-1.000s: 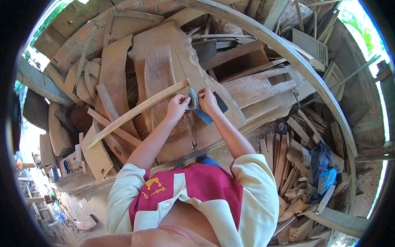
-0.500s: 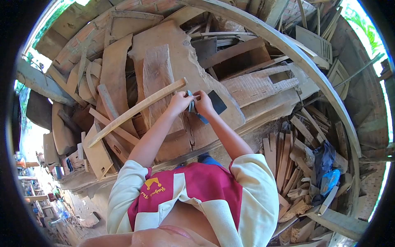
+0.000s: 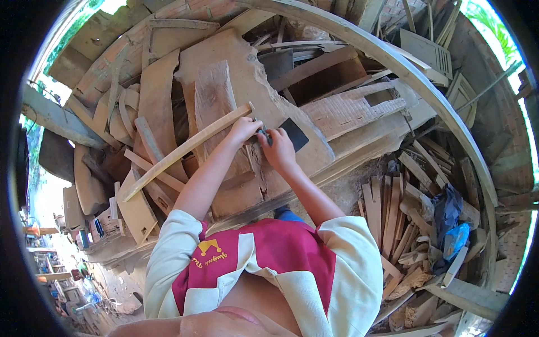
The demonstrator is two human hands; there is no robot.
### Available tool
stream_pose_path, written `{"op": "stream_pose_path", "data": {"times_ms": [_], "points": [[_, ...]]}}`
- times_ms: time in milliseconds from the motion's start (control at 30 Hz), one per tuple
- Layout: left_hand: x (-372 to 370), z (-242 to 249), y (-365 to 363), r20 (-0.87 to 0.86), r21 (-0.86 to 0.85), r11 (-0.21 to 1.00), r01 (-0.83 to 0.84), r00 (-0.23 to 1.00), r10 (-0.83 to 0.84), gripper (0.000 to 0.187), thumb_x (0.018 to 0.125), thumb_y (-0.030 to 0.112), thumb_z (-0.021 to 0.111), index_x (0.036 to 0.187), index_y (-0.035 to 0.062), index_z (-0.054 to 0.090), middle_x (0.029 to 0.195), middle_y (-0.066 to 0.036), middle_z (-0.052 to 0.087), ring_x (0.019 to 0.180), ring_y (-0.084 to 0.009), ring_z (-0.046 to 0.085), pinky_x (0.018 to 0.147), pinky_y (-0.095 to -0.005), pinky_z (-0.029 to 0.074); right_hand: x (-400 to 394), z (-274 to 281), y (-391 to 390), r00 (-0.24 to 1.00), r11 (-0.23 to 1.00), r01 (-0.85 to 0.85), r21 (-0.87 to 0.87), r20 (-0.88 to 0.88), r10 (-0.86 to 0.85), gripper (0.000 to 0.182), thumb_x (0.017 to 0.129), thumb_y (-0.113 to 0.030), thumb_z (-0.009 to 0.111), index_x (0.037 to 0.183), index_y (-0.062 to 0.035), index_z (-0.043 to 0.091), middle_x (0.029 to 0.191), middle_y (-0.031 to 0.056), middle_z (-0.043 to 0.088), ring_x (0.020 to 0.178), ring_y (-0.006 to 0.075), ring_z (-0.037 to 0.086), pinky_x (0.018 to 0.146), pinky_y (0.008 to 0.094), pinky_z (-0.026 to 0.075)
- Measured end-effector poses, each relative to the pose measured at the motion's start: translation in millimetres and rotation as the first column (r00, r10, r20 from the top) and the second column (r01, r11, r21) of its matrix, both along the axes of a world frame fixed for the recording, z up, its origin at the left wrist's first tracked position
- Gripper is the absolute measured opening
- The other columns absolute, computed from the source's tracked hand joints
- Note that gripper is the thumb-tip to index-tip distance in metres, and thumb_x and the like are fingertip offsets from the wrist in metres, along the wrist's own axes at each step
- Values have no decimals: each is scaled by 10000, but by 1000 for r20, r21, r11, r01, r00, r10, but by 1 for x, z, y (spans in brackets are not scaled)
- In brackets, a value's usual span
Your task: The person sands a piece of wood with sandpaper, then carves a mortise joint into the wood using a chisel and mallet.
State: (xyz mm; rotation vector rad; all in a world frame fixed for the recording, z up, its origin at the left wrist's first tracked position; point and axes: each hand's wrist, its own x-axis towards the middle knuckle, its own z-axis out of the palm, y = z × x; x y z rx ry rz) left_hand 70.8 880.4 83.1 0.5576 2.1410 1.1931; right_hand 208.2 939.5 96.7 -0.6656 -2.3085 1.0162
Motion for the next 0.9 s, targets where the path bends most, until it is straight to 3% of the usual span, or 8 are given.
{"op": "stream_pose_path", "data": {"times_ms": [67,167,233,367,500,667,833,900], "points": [[6,26,-2,212,-45,999,-25,977,34,203,687,248,567,697,46,575,631,-50,538,524,-174,509,451,-329,399,-5,-8,-3,999,998,-3,67,-40,6,295,807,-300,583,890,-19,611,700,122,554,637,259,547,604,338,438],[-6,3,1,273,-7,1000,-17,962,18,174,688,242,575,717,71,556,640,-42,508,552,-173,495,458,-330,375,-18,-12,1,976,979,-90,-181,179,123,360,818,-334,576,891,17,606,705,99,585,600,220,558,570,325,437],[-2,10,-3,316,24,1000,-18,949,10,170,685,243,579,721,77,560,649,-41,510,581,-172,499,483,-338,379,-24,-18,4,991,765,-89,-638,19,131,404,819,-378,576,890,19,605,708,49,602,584,148,563,513,271,415],[5,26,-4,298,-66,997,-41,953,58,151,689,228,584,727,85,557,692,-35,527,681,-163,516,578,-364,383,-22,-32,20,981,409,-52,-911,30,190,349,808,-386,596,941,-63,591,777,-10,597,617,85,557,489,221,366],[5,23,-4,270,-14,998,-68,960,70,173,639,223,601,644,55,557,592,-59,525,557,-176,516,488,-365,386,-18,-23,19,983,184,-61,-981,-27,184,275,820,-366,584,898,-102,585,785,-20,589,635,79,549,534,269,377],[4,23,-7,355,-3,999,-43,934,42,172,726,224,588,676,65,546,602,-52,534,521,-156,531,456,-312,417,-20,-36,26,925,-315,-186,-931,-274,263,199,840,-329,557,773,-142,550,697,-42,533,585,76,479,618,315,377],[9,17,-11,413,72,993,-95,909,57,275,814,316,573,777,47,531,646,-70,562,549,-161,582,452,-292,474,-23,-32,20,957,-242,-143,-960,-196,212,214,840,-329,558,765,-129,547,684,-44,514,590,77,464,606,318,387],[7,9,-11,289,212,907,-363,910,296,354,792,326,608,808,-20,539,623,-106,580,503,-160,587,417,-284,467,-23,-33,18,967,-243,-111,-964,-161,198,217,839,-329,559,774,-122,551,689,-39,515,602,77,468,611,322,396]]}}
